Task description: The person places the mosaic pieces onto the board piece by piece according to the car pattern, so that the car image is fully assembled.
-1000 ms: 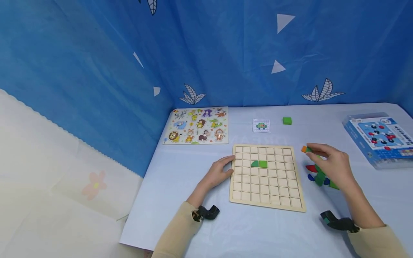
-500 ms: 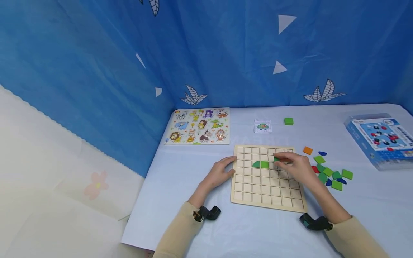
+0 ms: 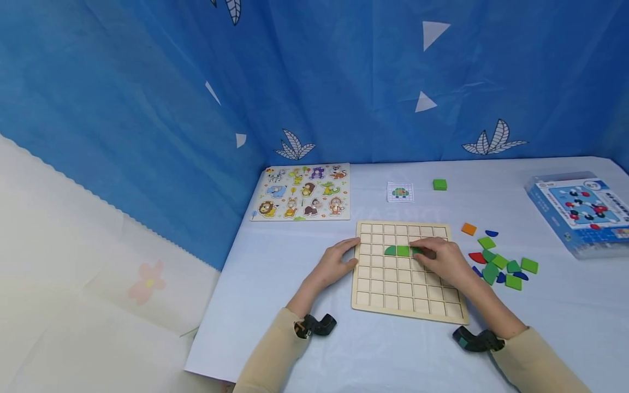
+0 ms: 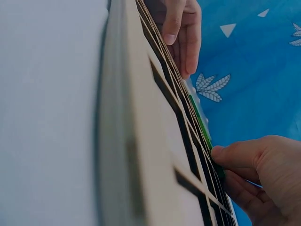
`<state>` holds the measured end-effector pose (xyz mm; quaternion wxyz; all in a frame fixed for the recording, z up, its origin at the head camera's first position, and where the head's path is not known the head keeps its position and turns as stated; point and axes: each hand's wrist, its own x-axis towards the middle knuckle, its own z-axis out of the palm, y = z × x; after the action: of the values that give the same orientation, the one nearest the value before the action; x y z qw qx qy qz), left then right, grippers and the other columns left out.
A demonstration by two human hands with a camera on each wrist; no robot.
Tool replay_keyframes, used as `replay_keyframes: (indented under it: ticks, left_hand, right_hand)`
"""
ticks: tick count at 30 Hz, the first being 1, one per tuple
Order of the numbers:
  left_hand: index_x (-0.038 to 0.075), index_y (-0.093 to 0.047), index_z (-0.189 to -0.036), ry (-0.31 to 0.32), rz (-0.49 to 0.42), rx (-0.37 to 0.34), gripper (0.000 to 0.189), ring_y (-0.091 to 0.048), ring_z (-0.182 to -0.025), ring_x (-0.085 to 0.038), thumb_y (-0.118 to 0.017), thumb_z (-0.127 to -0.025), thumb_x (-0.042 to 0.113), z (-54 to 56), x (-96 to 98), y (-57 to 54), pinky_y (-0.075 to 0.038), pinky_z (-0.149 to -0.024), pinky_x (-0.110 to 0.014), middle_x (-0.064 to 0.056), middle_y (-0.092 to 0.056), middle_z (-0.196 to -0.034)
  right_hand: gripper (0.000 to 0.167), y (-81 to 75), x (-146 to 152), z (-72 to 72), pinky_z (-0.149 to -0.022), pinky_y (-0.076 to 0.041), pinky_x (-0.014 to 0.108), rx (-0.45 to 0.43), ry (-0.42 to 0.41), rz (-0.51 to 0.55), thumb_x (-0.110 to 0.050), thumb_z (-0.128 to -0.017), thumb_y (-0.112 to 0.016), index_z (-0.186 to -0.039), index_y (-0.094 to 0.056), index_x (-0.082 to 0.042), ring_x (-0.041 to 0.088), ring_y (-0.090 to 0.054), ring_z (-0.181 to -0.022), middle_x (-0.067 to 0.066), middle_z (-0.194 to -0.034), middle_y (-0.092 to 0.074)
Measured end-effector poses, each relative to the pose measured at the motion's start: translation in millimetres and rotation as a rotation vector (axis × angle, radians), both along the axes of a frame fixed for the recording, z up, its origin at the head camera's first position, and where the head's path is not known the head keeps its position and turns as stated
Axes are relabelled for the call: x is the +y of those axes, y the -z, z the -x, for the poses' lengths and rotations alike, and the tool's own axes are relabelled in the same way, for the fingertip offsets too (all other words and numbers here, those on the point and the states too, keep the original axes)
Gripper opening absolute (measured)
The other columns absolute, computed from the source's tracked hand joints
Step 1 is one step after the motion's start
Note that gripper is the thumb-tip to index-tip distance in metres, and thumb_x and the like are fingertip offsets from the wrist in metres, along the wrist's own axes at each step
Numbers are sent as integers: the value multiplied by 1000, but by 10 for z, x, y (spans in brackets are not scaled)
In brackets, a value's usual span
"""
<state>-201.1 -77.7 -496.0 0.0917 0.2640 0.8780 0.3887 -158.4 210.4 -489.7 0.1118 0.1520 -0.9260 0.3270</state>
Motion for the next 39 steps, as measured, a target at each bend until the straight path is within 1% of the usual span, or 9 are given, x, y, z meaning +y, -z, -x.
replay_keyframes:
  ticks: [4, 16, 21, 25, 29, 31, 33, 35, 39]
  left_hand:
    - [8, -44, -141, -1, -2, -5, 53, -36, -133, -15, -61, -91, 10, -6, 0, -6, -30, -109, -26, -4, -43, -143]
    - [7, -44, -142, 11, -8, 11, 53, -36, -133, -16, -61, -91, 10, 2, -5, 7, -30, -109, -26, -5, -43, -143]
    - [7, -44, -141, 13, -9, 12, 53, -36, -133, -17, -61, -91, 10, 0, -8, 2, -30, -109, -27, -5, -44, -143]
    - [7, -43, -142, 17, -17, 10, 53, -36, -133, -16, -60, -92, 10, 4, -2, 0, -29, -109, -26, -6, -43, -143]
    - [7, -43, -142, 25, -20, 16, 52, -36, -133, -16, -60, -92, 11, 13, 2, 4, -30, -109, -26, -6, -43, -143]
    - [6, -43, -141, 28, -16, 22, 52, -36, -133, -17, -60, -92, 12, 15, 2, 6, -30, -109, -27, -6, -43, -143]
    - [6, -44, -141, 27, -13, 25, 52, -36, -133, -17, -60, -92, 12, 14, -3, 6, -31, -109, -28, -6, -43, -143]
    - [6, -44, -141, 25, -11, 26, 53, -36, -133, -18, -60, -92, 11, 11, -8, 3, -31, -109, -28, -6, -43, -143]
    - [6, -44, -141, 18, -15, 17, 53, -36, -133, -18, -61, -91, 11, 9, -13, 12, -31, -109, -28, -6, -43, -143]
  right_hand:
    - [31, -2, -25, 0, -79, -52, 49, 2, 4, -21, -3, -78, -75, -109, -71, -3, 34, -60, -98, 15, -105, -67]
    - [34, -29, -45, -23, -78, -53, 49, 7, -23, -77, -5, -78, -76, -112, -69, -2, 34, -59, -98, 17, -105, -66]
    - [32, -135, -18, -82, -74, -54, 49, -13, 14, 27, -8, -82, -73, -113, -68, -1, 33, -62, -94, 16, -106, -67]
    - [30, -244, 167, -114, -71, -54, 53, -31, 59, 128, -13, -87, -69, -114, -67, -1, 38, -63, -91, 18, -108, -66]
    - [31, -133, 576, -95, -70, -56, 30, -3, 174, 112, -25, -90, -67, -114, -68, -7, 34, -63, -93, 15, -111, -65]
    - [34, -69, 779, -108, -65, -52, 16, -5, 262, 82, -32, -88, -67, -114, -68, -9, 26, -63, -93, 12, -111, -65]
    - [36, -59, 943, -157, -64, -52, 15, -22, 321, 73, -32, -88, -67, -114, -68, -8, 26, -62, -94, 13, -111, -65]
    - [37, -128, 1038, -245, -66, -53, 21, -70, 355, 84, -31, -89, -66, -116, -66, -5, 31, -60, -97, 17, -111, -64]
    - [36, -235, 1112, -397, -62, -48, 12, -146, 380, 68, -25, -92, -64, -117, -63, 1, 42, -56, -101, 24, -111, -61]
